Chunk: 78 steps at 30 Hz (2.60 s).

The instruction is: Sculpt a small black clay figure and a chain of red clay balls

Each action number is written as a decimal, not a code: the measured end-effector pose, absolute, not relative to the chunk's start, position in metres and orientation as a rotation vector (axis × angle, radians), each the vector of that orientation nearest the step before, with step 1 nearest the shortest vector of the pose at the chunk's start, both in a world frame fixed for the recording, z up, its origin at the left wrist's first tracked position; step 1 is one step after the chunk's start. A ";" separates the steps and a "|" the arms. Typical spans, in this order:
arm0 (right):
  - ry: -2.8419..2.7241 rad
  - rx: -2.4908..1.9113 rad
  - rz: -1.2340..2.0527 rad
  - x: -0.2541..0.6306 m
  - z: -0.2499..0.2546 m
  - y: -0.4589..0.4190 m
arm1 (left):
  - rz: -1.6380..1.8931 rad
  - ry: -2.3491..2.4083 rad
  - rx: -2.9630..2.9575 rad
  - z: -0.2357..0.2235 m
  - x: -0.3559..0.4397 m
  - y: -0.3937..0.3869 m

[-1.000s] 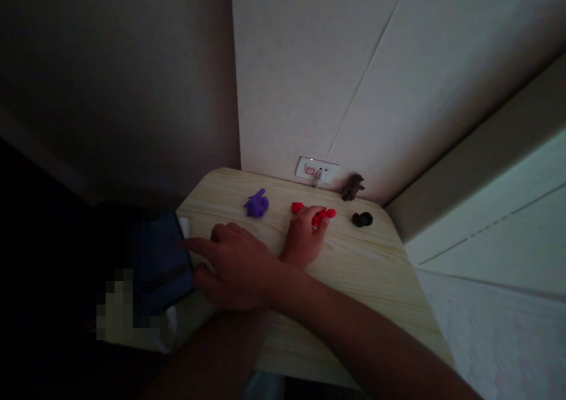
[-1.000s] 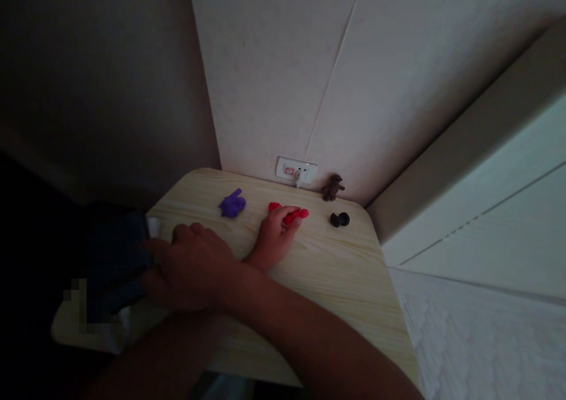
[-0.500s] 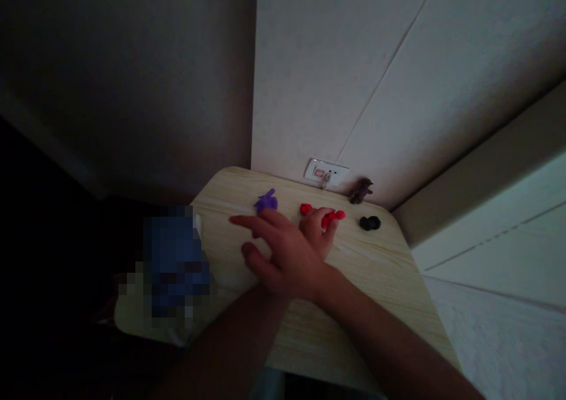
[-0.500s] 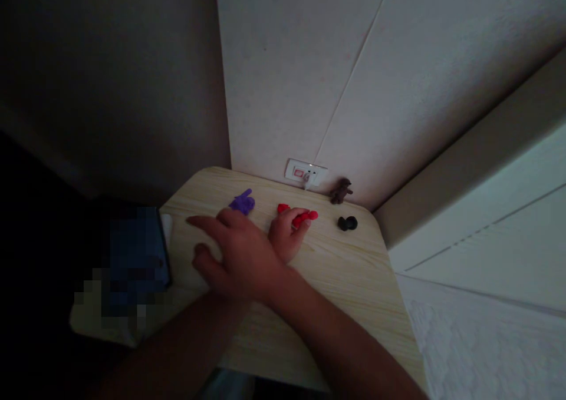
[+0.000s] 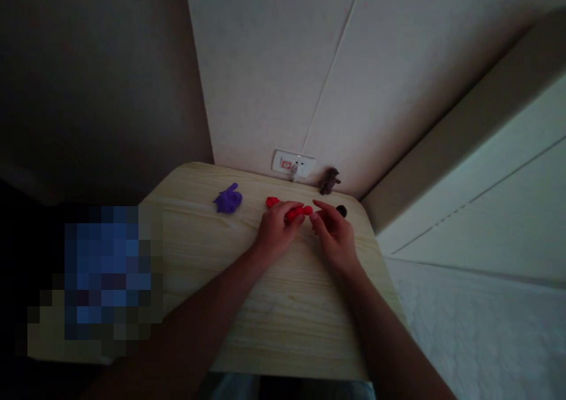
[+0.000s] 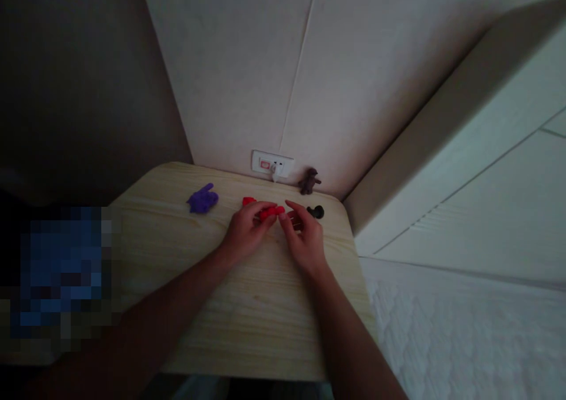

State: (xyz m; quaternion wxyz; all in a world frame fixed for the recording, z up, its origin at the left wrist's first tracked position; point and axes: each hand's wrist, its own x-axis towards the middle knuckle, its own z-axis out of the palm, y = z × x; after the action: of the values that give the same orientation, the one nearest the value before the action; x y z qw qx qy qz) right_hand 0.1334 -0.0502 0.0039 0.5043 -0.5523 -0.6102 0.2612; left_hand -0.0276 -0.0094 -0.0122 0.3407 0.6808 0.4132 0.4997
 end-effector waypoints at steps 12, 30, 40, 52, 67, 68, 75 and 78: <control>-1.343 -1.189 0.847 0.142 -0.008 -0.042 | 1.300 1.011 1.820 -0.019 -0.029 -0.007; -1.301 -1.146 0.890 0.141 -0.006 -0.043 | 1.311 0.964 1.807 -0.016 -0.030 -0.007; -1.294 -1.151 0.919 0.142 -0.006 -0.042 | 1.344 0.946 1.816 -0.018 -0.031 -0.006; -1.318 -1.207 0.834 0.140 -0.006 -0.046 | 1.303 0.972 1.859 -0.014 -0.031 -0.007; -1.382 -1.237 0.887 0.144 -0.008 -0.046 | 1.217 0.908 1.844 -0.017 -0.034 -0.003; -1.383 -1.238 0.889 0.144 -0.008 -0.046 | 1.215 0.907 1.845 -0.017 -0.034 -0.003; -1.355 -1.211 0.857 0.144 -0.009 -0.044 | 1.215 0.920 1.820 -0.010 -0.031 -0.008; -1.310 -1.206 0.833 0.144 -0.008 -0.043 | 1.233 0.915 1.619 -0.013 -0.029 -0.007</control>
State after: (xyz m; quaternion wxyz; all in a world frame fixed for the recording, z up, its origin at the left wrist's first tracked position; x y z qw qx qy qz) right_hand 0.1444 -0.0426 -0.0077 0.5547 -0.5105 -0.5544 0.3527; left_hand -0.0289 -0.0065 -0.0132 0.4396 0.6518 0.3681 0.4964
